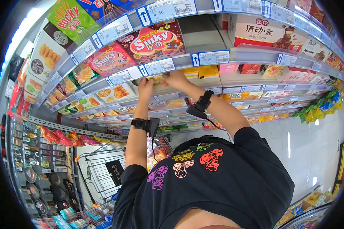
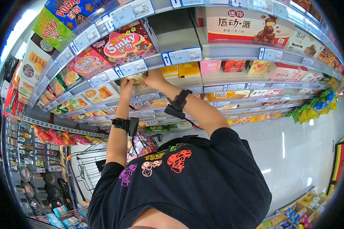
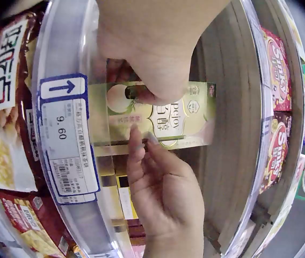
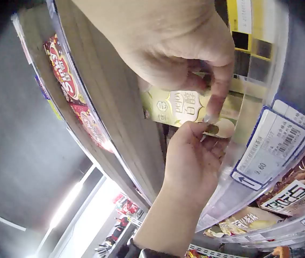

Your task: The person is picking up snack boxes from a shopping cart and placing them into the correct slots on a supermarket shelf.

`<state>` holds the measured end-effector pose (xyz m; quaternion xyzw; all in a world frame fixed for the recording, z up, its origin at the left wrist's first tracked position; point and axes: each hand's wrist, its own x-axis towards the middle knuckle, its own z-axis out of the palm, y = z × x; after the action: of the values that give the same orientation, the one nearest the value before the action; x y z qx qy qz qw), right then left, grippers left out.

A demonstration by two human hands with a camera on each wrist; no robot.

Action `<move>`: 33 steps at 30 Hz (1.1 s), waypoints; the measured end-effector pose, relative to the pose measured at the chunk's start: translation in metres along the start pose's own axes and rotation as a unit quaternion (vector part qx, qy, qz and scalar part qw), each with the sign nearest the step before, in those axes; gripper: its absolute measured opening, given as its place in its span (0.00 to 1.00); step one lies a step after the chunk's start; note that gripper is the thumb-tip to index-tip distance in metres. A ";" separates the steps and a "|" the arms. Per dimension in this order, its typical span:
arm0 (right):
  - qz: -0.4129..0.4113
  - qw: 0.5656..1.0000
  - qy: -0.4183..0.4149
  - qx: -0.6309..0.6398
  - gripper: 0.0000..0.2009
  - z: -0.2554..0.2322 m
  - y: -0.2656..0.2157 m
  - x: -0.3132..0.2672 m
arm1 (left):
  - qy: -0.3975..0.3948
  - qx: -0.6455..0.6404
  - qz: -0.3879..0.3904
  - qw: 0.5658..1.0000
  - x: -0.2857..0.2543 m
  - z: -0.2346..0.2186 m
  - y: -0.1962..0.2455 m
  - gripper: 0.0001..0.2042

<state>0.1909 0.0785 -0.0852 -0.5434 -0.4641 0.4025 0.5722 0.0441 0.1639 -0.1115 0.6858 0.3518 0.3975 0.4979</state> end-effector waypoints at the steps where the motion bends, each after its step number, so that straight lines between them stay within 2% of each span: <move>1: 0.001 1.000 0.003 0.001 0.16 0.001 0.000 -0.001 | -0.001 -0.024 -0.001 1.000 -0.003 0.002 0.005 0.11; 4: -0.036 0.998 -0.013 -0.044 0.17 -0.001 -0.006 -0.010 | -0.008 -0.032 0.010 0.999 0.002 0.000 -0.006 0.10; 8: -0.070 0.996 0.025 -0.052 0.16 0.002 0.004 -0.011 | -0.006 0.031 0.029 0.999 0.017 -0.009 -0.041 0.10; 11: -0.073 0.994 0.032 -0.077 0.15 0.002 0.006 -0.013 | -0.006 -0.001 0.021 1.000 0.008 -0.003 -0.026 0.10; 16: -0.098 0.982 0.062 -0.149 0.15 0.003 0.020 -0.009 | 0.012 0.057 0.058 0.997 0.003 -0.001 -0.022 0.11; 19: -0.197 0.938 0.127 -0.255 0.16 0.003 0.023 -0.012 | 0.015 0.088 0.065 0.994 -0.002 0.000 -0.014 0.12; 28: -0.117 0.977 0.096 -0.153 0.15 0.003 0.020 -0.016 | 0.011 0.081 0.082 0.993 0.001 -0.004 -0.025 0.16; 33: -0.136 0.969 0.109 -0.174 0.15 0.004 0.026 -0.013 | 0.004 0.084 0.078 0.993 -0.001 -0.004 -0.022 0.17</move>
<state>0.1846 0.0691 -0.1120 -0.6071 -0.5310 0.1722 0.5655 0.0383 0.1705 -0.1317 0.7490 0.3317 0.4068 0.4044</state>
